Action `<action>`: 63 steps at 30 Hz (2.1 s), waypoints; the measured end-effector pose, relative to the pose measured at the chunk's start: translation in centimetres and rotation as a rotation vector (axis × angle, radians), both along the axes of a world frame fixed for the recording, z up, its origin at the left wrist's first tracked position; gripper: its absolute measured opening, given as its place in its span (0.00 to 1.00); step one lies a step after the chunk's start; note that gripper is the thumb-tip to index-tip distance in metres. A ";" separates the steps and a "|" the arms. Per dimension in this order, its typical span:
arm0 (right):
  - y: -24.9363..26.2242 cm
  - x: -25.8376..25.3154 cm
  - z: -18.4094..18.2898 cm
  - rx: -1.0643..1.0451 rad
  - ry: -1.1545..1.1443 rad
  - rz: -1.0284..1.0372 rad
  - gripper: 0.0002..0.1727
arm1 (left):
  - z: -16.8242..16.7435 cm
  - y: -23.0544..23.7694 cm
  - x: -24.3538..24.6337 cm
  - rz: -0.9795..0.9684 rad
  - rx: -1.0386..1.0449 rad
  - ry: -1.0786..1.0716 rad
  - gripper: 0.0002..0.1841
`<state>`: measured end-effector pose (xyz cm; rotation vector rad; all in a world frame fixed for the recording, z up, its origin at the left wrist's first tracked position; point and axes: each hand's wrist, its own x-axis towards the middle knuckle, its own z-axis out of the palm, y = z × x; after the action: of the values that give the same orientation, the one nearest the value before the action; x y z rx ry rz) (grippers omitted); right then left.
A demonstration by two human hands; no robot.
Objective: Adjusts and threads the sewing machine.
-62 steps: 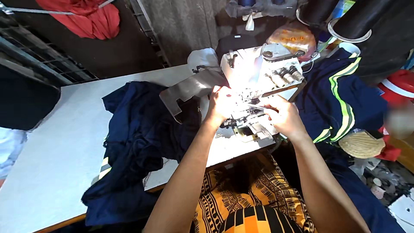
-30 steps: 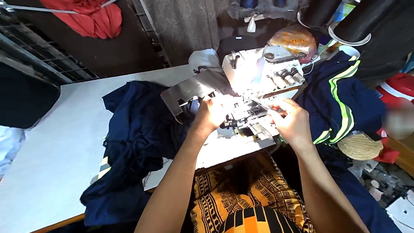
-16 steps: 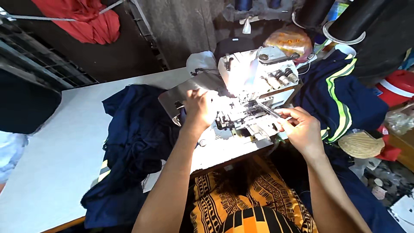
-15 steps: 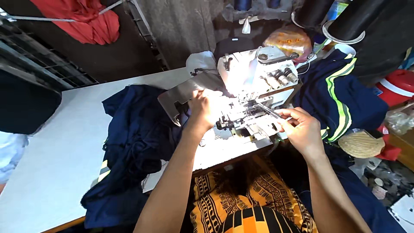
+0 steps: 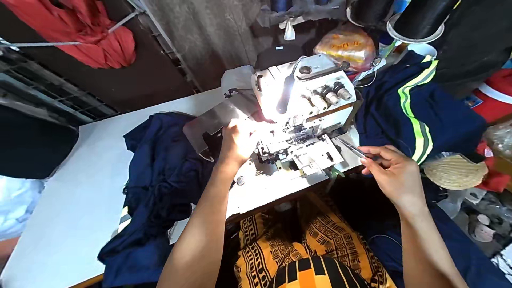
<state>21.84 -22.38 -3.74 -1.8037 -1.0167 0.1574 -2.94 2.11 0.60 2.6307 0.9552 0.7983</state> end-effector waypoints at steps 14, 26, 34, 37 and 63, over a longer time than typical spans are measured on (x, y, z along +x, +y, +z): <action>-1.4 0.9 -0.3 0.014 0.040 -0.035 0.13 | -0.5 2.5 0.8 0.227 0.047 -0.045 0.07; -1.0 1.3 -1.5 -0.079 -0.018 -0.082 0.11 | 3.2 6.0 -8.4 0.198 -0.546 -0.283 0.09; 1.5 -2.9 -6.1 -0.031 -0.248 0.100 0.31 | 6.5 0.6 -17.0 -0.183 -1.133 -0.157 0.11; 4.1 -4.1 -7.4 -0.038 -0.354 -0.133 0.47 | 8.9 0.9 -16.5 0.173 -0.720 -0.050 0.08; 10.7 -2.0 -4.0 0.208 0.073 -0.314 0.27 | -0.8 6.7 -9.1 -0.701 -1.131 -1.338 0.12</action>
<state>19.79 -11.68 -7.78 -1.7273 -0.6618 -0.0727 -12.09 8.86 -0.24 0.8938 -0.0276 1.0455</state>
